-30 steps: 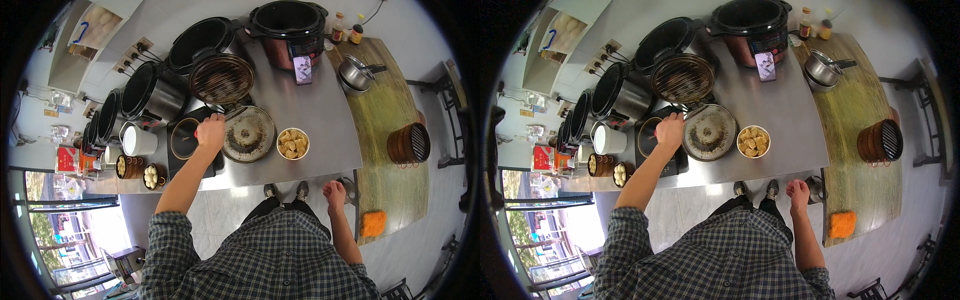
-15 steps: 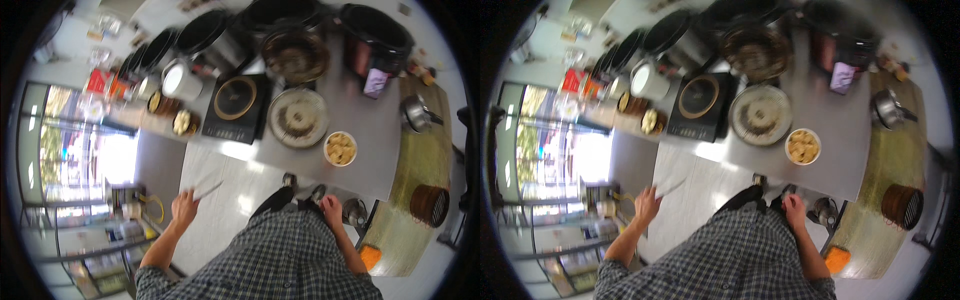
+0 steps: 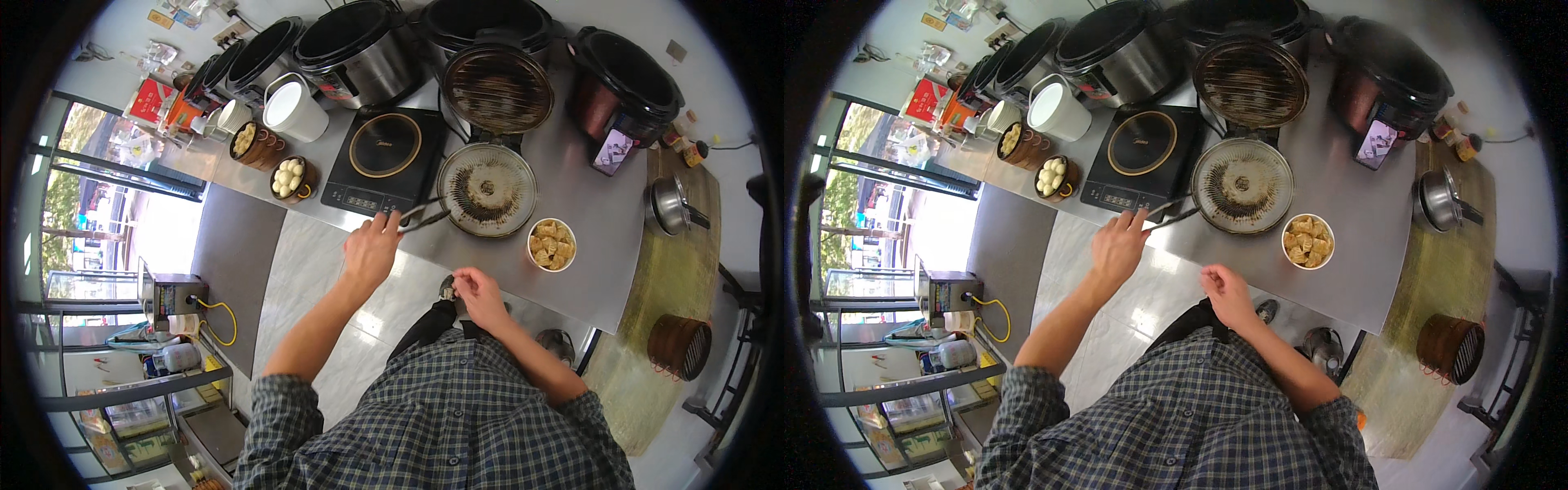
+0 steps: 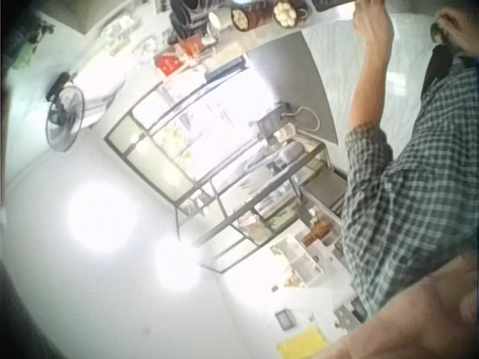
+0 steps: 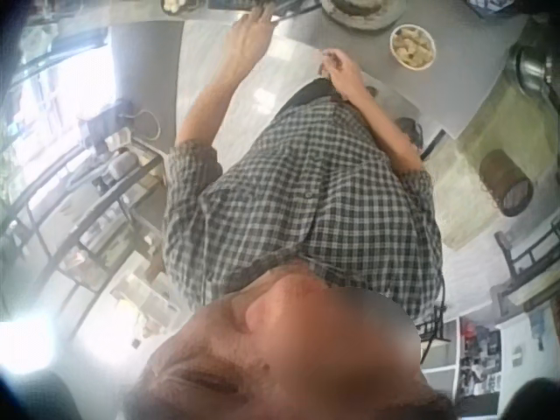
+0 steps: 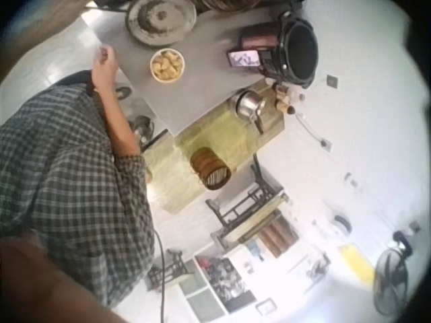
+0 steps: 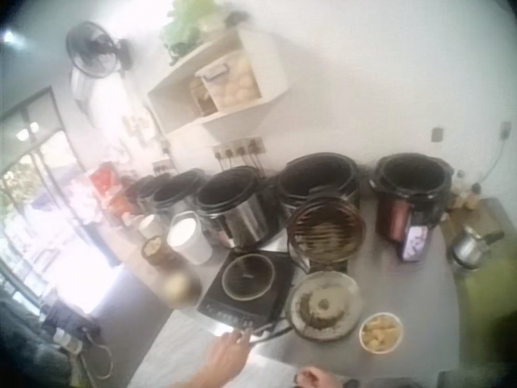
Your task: The person uses tongs to transfer cooked dumplings from a metal tray into a paper cup. They then move a bamboo steamer basket and continue transferring dumplings from the tray into the steamer basket.
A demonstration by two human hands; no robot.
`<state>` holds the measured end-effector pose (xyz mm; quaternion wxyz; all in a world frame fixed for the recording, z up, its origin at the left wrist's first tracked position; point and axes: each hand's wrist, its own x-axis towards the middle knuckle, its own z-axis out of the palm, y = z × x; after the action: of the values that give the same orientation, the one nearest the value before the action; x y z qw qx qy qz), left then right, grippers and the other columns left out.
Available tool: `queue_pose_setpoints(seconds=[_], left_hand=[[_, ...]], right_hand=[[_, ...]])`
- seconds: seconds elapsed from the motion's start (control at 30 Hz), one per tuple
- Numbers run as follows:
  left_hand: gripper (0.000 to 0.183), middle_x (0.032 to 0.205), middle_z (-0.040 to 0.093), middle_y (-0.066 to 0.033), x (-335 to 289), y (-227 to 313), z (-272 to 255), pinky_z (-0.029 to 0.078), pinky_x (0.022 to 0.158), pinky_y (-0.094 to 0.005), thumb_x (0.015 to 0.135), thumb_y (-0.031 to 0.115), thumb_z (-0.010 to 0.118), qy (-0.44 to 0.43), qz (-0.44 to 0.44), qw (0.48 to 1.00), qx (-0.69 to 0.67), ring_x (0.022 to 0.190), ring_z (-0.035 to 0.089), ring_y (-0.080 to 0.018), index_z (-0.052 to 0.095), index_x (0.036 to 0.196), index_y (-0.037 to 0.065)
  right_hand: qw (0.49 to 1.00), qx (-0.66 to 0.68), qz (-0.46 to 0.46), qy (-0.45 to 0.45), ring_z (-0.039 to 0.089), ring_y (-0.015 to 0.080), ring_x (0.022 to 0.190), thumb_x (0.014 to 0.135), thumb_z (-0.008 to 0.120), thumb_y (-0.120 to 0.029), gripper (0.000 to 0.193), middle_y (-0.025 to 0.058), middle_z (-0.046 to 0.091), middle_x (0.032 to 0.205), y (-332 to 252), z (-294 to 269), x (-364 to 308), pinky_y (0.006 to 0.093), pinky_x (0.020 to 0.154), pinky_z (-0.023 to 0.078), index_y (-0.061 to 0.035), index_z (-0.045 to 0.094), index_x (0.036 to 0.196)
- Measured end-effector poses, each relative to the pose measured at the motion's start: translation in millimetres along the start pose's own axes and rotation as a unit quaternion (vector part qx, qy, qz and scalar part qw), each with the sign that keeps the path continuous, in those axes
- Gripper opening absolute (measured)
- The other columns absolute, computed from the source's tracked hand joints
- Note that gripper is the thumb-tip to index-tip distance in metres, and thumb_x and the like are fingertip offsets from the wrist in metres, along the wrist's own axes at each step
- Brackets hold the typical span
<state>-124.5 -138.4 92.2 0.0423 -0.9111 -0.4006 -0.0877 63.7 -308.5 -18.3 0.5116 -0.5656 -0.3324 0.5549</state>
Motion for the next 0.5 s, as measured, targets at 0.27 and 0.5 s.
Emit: queue_pose_setpoints(seconds=[0.27, 0.5], left_hand=[[0.016, 0.102, 0.072, -0.012, 99.6, -6.0, 54.3, 0.061, 0.075, -0.0407, 0.089, 0.008, 0.066, -0.113, 0.107, 0.975, 0.158, 0.092, 0.074, -0.0306, 0.07, 0.103, 0.002], [0.02, 0.103, 0.075, -0.0132, 134.3, -6.3, 57.5, 0.062, 0.075, -0.0384, 0.092, 0.013, 0.067, -0.109, 0.131, 0.965, 0.198, 0.092, 0.076, -0.0286, 0.075, 0.106, 0.003]], right_hand=[[0.984, 0.007, 0.049, 0.169, 0.069, 0.0128, 0.082, 0.109, 0.06, -0.015, 0.018, 0.0059, 0.071, 0.094, 65.1, -56.2, -71.1, 0.0282, 0.075, 0.057, -0.0007, 0.067, 0.118], [0.96, 0.069, 0.033, 0.268, 0.066, 0.0106, 0.079, 0.108, 0.063, -0.015, 0.017, 0.0045, 0.071, 0.094, 77.3, -69.3, -90.2, 0.0272, 0.072, 0.056, -0.002, 0.069, 0.116]])
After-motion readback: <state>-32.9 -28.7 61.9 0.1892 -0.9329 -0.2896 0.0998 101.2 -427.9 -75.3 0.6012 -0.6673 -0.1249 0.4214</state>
